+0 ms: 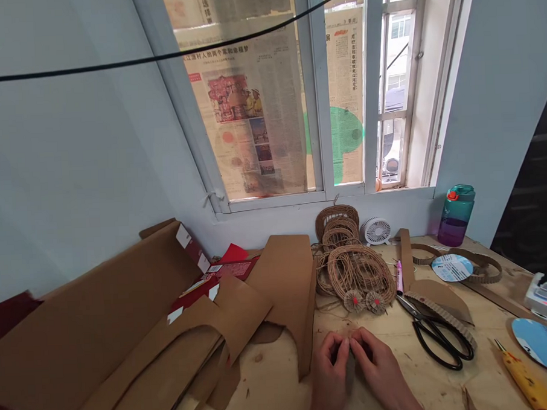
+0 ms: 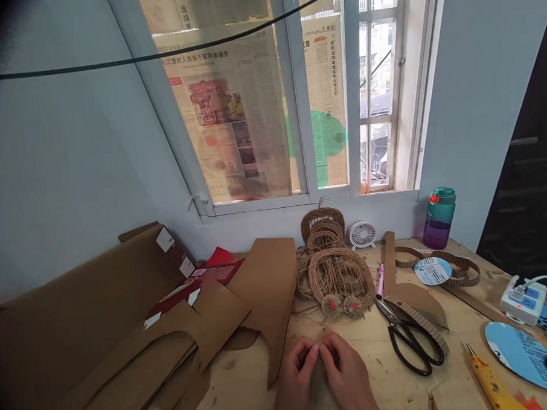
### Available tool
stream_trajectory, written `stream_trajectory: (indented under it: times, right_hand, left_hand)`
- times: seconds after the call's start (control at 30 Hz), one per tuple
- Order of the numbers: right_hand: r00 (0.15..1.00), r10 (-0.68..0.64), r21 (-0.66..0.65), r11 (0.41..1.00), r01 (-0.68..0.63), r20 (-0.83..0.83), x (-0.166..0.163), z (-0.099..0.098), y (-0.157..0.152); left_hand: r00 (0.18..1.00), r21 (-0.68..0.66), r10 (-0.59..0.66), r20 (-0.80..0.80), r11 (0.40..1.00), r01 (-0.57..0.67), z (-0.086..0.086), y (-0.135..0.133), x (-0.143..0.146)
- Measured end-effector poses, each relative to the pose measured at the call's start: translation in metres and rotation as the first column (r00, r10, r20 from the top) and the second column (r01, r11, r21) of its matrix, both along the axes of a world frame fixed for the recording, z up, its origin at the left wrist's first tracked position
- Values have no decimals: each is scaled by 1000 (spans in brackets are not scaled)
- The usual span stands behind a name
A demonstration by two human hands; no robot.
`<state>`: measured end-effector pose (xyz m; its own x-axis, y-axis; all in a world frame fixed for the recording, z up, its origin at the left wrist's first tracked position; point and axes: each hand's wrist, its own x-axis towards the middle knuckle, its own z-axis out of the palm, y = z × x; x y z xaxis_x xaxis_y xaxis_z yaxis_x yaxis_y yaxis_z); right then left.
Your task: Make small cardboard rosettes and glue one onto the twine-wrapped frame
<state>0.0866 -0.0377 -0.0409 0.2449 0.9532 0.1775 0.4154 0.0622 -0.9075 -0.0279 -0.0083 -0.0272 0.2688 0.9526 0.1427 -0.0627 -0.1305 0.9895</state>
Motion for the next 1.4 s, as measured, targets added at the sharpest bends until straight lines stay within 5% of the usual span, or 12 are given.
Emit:
stream_trajectory:
  times: [0.77,1.07,1.4]
  right_hand:
    - [942,42,-50,997,-62,-334,12,7,7]
    - [878,103,-72,985,-154,-467,11,9,6]
    - [768,173,-69,960,-271,-617,14,10,4]
  left_hand:
    - [999,24,-39,4,999,39,1,-2,-1]
    - [999,48,9,36,999,-11,13,-5,-1]
    - [997,16,-28,73,1000,27,5,-2,-3]
